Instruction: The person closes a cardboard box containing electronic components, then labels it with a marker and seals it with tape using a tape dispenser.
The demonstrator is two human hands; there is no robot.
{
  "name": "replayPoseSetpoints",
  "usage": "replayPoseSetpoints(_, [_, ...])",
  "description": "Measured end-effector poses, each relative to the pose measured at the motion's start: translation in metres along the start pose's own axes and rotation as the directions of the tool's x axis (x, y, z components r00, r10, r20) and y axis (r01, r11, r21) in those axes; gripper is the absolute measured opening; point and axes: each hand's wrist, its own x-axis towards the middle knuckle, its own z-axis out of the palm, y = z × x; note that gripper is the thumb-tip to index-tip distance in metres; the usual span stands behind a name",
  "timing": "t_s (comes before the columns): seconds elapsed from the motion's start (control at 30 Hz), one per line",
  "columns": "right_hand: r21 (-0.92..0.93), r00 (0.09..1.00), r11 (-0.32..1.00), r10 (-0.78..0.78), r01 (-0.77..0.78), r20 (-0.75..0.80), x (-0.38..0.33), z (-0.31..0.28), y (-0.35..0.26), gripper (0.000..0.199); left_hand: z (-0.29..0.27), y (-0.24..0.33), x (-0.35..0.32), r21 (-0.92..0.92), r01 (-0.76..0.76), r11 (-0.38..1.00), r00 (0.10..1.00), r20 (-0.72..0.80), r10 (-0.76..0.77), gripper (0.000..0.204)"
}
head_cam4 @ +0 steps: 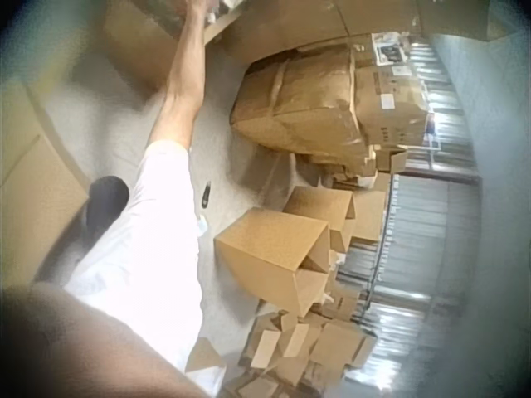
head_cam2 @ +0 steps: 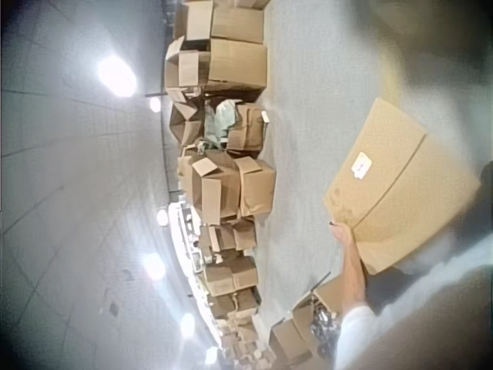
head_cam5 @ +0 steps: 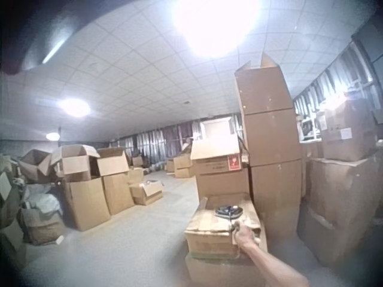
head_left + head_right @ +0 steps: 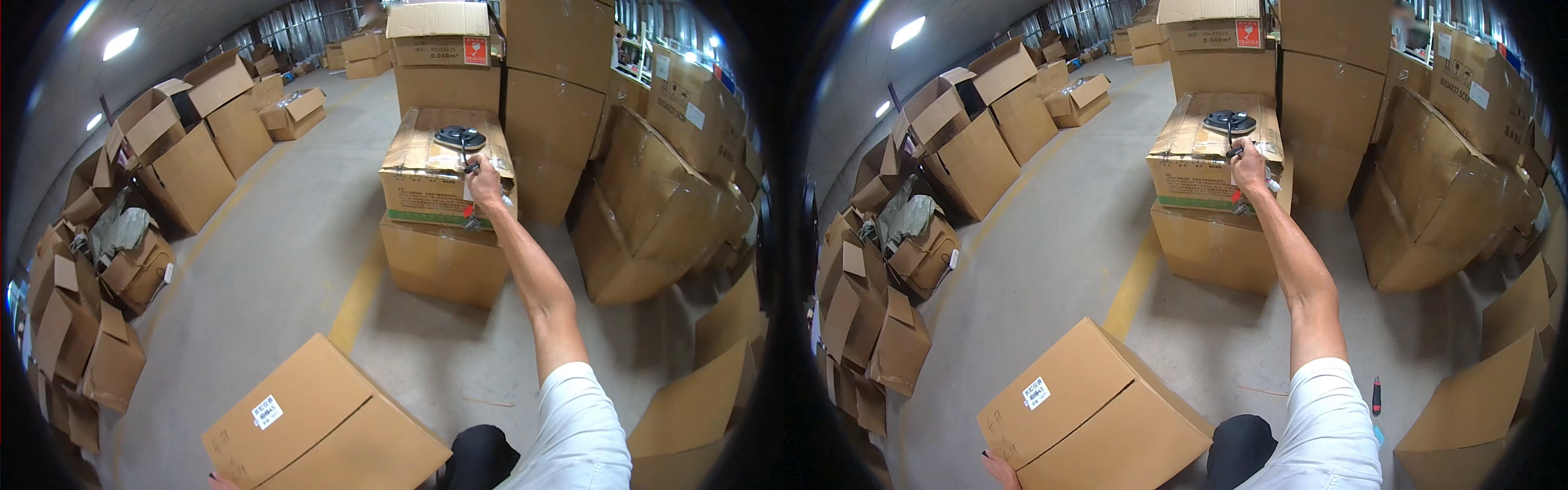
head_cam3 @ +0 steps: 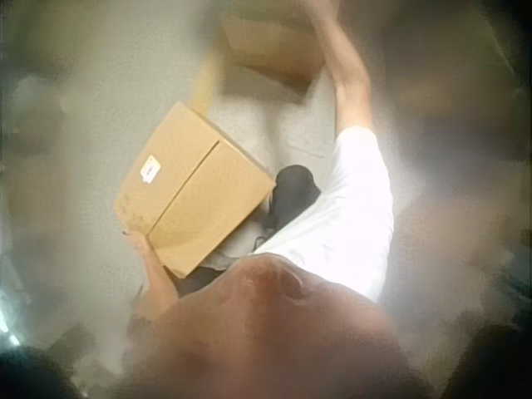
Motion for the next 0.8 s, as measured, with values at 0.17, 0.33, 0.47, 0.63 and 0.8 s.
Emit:
replayPoseSetpoints(0.17, [-0.049, 1.0, 0.999, 0.006, -0.005, 0.023, -0.006, -0.028, -0.024, 0.027, -0.009, -0.025, 0.001, -0.043, 0.01, 0.999, 0.999, 0.038, -0.008, 0.057])
replayPoseSetpoints(0.33, [-0.081, 0.999, 0.996, 0.023, -0.021, 0.025, 0.004, -0.066, -0.066, 0.019, -0.004, -0.042, 0.004, -0.088, -0.011, 0.996, 0.999, 0.052, 0.015, 0.058])
replayPoseSetpoints(0.47, [-0.036, 0.997, 0.998, -0.058, 0.06, 0.053, 0.006, -0.097, -0.116, 0.018, 0.001, -0.06, 0.014, -0.131, 0.04, 0.991, 0.999, 0.026, -0.037, 0.058])
replayPoseSetpoints(0.63, [0.167, 0.938, 0.976, -0.186, 0.142, 0.291, -0.018, -0.12, -0.215, 0.023, -0.01, -0.101, 0.026, -0.114, 0.01, 0.993, 1.0, 0.031, -0.006, 0.054])
replayPoseSetpoints(0.8, [0.392, 0.801, 0.92, -0.242, 0.01, 0.547, -0.093, -0.131, -0.346, 0.015, -0.017, -0.133, 0.021, -0.131, 0.127, 0.983, 0.99, 0.073, -0.118, 0.054])
